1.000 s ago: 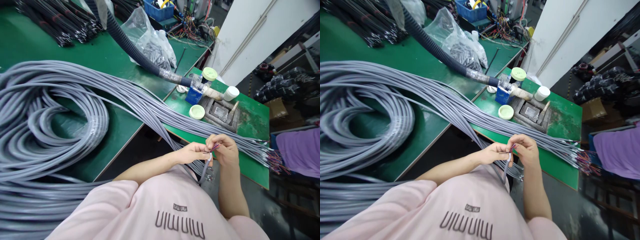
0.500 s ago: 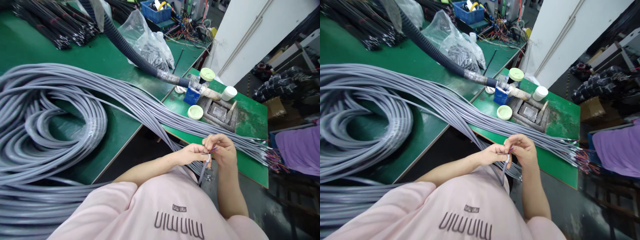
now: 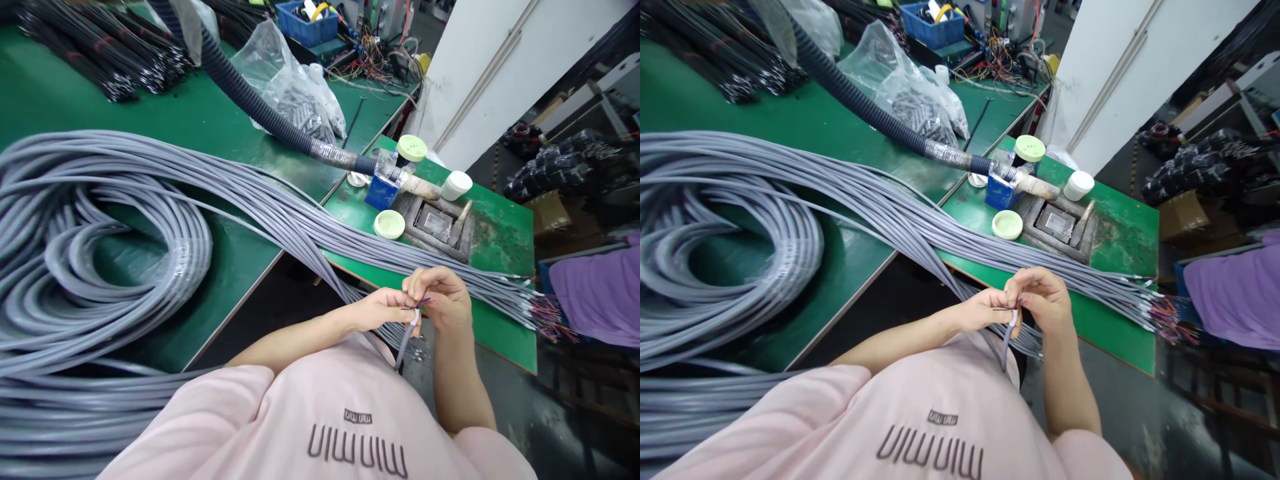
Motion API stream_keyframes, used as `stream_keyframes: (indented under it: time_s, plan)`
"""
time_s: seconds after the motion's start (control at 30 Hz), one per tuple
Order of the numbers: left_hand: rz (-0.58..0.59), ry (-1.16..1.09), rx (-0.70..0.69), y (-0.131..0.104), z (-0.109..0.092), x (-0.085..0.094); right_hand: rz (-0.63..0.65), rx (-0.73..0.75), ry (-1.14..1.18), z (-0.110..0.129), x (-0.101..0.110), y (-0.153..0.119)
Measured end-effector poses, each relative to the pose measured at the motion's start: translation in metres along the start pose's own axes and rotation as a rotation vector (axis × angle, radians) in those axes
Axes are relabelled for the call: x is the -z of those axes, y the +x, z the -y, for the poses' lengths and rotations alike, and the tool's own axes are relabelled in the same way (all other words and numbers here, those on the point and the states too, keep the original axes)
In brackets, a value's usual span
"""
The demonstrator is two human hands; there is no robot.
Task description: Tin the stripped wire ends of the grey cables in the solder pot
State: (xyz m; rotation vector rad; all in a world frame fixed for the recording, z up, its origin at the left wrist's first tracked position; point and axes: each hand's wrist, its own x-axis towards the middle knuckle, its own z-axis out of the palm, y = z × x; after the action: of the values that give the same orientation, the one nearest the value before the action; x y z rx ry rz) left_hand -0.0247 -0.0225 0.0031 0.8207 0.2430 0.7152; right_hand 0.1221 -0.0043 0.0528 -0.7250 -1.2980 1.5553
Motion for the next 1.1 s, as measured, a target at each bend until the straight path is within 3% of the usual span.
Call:
stream_keyframes:
  time_s: [0.47,0.63,0.83,0.87,1.0,1.1]
  plan:
    - [0.05,0.083,0.011,-0.001,-0.001,0.008,-0.016,-0.123,0.234,-0.011,-0.006,0.004]
    - [0.012,0.004,0.014,0.0,0.004,0.011,-0.143,-0.01,0.25,-0.009,-0.011,0.013]
    - [-0.06,-0.044,-0.048,0.0,0.008,0.014,-0.384,0.147,0.128,-0.007,0.026,0.025]
    - [-0.08,-0.047,-0.07,0.001,0.007,0.014,-0.344,0.11,0.062,-0.008,0.032,0.023]
    - [-0.069,-0.033,-0.089,0.004,0.002,0.016,0.007,-0.133,-0.21,-0.011,0.038,0.01]
    - [-0.054,-0.029,-0.066,0.005,0.004,0.017,0.056,-0.062,-0.246,-0.013,0.028,0.009]
